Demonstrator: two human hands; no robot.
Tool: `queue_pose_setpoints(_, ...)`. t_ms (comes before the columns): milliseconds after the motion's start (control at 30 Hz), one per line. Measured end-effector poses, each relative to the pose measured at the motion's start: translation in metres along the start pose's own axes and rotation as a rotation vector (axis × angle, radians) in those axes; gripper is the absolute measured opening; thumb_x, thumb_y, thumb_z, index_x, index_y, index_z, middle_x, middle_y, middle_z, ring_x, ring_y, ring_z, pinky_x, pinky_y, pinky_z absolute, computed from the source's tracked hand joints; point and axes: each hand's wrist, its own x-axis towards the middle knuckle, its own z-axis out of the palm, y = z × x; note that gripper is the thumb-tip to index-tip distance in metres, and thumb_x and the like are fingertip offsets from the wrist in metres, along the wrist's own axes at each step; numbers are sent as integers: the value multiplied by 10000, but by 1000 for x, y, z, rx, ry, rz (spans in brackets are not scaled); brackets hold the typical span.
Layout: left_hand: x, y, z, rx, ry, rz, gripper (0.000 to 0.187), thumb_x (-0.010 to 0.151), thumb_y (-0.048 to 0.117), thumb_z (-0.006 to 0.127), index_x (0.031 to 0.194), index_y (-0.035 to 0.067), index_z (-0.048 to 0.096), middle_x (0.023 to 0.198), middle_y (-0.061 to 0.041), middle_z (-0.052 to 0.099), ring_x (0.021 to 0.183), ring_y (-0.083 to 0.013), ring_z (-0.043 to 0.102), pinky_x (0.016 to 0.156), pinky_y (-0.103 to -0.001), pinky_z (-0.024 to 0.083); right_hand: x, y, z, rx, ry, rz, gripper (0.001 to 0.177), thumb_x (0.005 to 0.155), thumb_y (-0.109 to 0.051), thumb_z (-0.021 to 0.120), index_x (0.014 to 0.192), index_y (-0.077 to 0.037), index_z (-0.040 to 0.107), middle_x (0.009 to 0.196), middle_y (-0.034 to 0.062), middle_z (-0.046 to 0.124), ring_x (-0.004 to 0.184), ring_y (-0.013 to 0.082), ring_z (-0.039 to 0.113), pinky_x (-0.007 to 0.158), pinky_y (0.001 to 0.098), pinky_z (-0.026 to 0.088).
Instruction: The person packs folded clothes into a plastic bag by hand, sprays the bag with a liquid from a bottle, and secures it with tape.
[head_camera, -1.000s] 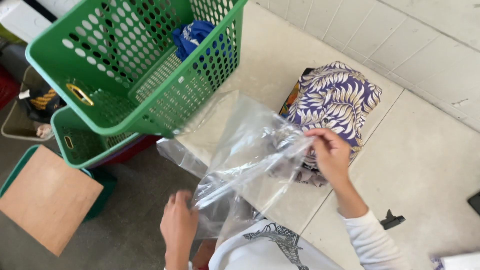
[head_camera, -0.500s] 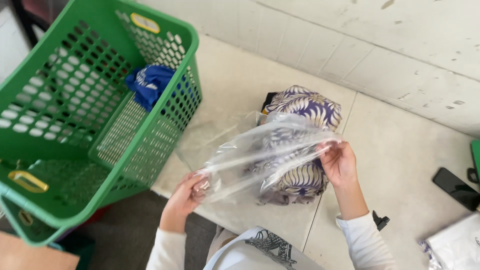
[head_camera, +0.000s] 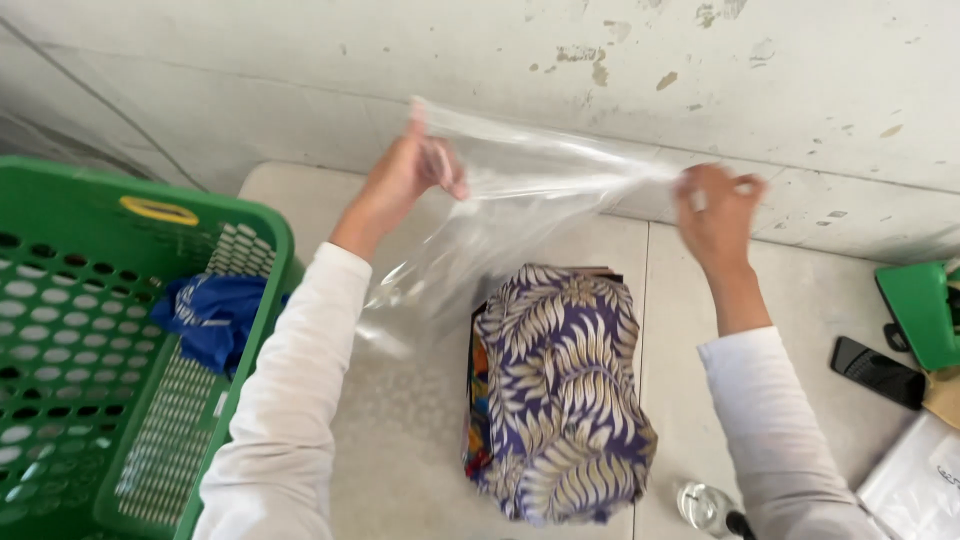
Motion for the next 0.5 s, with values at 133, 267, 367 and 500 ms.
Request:
queue_pose_setpoints(133,18,-47,5,977,-174,616,454,937,326,306,649,192,630,628,3,610,643,-181,611,717,-335,453,-11,38,65,-129,635,-105,240,854,39,512,1042,6,658,1076,172,634,1047,339,568,981,501,201)
queue_pose_setpoints(267,30,-157,-64,1729,-268,739,161,812,167,507,700,143,619,709,-12,617,780,-163,572,676,-300,405,-73,34,141,45,6,-60,442,790,-34,477,1220,-117,538,1223,53,580,1189,201,513,1035,485,264)
queue_pose_setpoints(367,38,-218,-99,1641,-267,-183,387,957,301,332,1170,96,583,1156,-94,624,1138,-228,545,925,-409,382,-36,-47,76,731,-796,628,541,921,-302,354,1274,89,477,1230,322,540,1222,463,435,1084,520,281)
queue_pose_setpoints(500,40,-321,-115,1101,-111,-439,615,971,419,247,1228,-81,495,1235,-306,520,1206,-409,461,981,-506,362,-103,37,204,1123,-675,687,553,773,-320,579,1191,41,577,1206,320,548,1211,479,432,1057,561,279)
